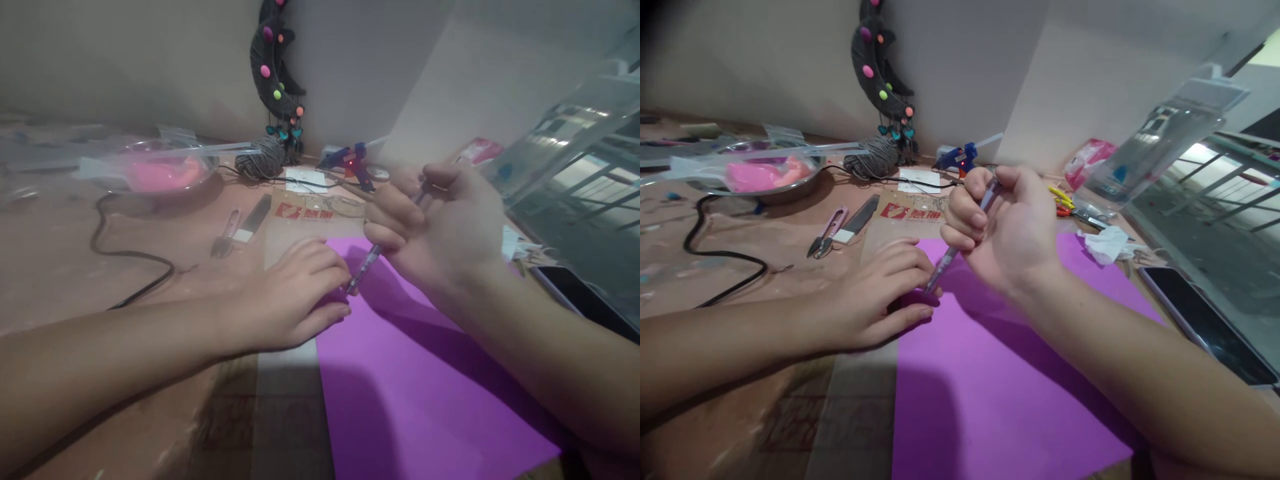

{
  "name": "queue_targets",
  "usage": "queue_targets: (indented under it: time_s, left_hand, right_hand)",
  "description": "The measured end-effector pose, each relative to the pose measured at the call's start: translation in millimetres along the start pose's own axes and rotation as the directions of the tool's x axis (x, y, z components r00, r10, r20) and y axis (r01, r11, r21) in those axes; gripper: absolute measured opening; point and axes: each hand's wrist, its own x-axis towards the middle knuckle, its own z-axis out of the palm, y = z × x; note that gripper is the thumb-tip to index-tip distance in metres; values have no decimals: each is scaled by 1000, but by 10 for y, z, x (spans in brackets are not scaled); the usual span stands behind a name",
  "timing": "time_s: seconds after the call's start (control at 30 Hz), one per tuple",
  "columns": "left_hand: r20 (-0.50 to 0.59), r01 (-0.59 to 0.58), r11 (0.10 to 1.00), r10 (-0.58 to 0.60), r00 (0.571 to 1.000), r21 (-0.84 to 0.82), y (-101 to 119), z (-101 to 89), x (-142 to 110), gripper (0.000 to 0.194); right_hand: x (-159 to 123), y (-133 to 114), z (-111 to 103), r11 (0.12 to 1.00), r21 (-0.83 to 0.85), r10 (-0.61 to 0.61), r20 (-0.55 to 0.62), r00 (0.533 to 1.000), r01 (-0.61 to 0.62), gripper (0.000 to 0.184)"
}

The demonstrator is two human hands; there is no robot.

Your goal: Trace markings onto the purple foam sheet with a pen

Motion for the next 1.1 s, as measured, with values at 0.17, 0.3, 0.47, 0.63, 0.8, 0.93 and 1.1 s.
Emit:
queue_targets:
  time_s: [0.17, 0.3, 0.47, 0.63, 0.8, 0.93, 1.1]
  left_hand:
    - [-37, -25, 1000, 25, 999, 14, -52, -12, 6, 16]
    - [-36, -26, 999, 28, 999, 32, -70, -18, 15, 20]
    - [-30, -36, 998, 37, 999, 44, -71, -18, 14, 24]
    - [-38, -36, 999, 37, 999, 35, -69, -16, 15, 27]
    - [-53, -72, 997, 74, 996, 39, -83, -11, 12, 24]
    - [-51, -79, 996, 81, 995, 47, -90, -6, 14, 22]
    - [-60, -89, 994, 93, 994, 61, -89, -2, 16, 21]
  right_hand:
    - [57, 30, -97, 980, -187, -70, 26, 997, 74, 41]
    - [60, 31, -122, 984, -166, -67, 14, 998, 69, 35]
    - [26, 25, -75, 987, -154, -44, -15, 999, 41, 39]
    - [11, 28, -12, 979, 196, 57, -25, 998, -51, 32]
    - [12, 75, 41, 928, 373, -22, 37, 999, 7, 32]
    - [28, 97, 25, 889, 457, 3, 71, 997, -36, 33]
    - [49, 115, -43, 901, 430, 12, 105, 994, -57, 36]
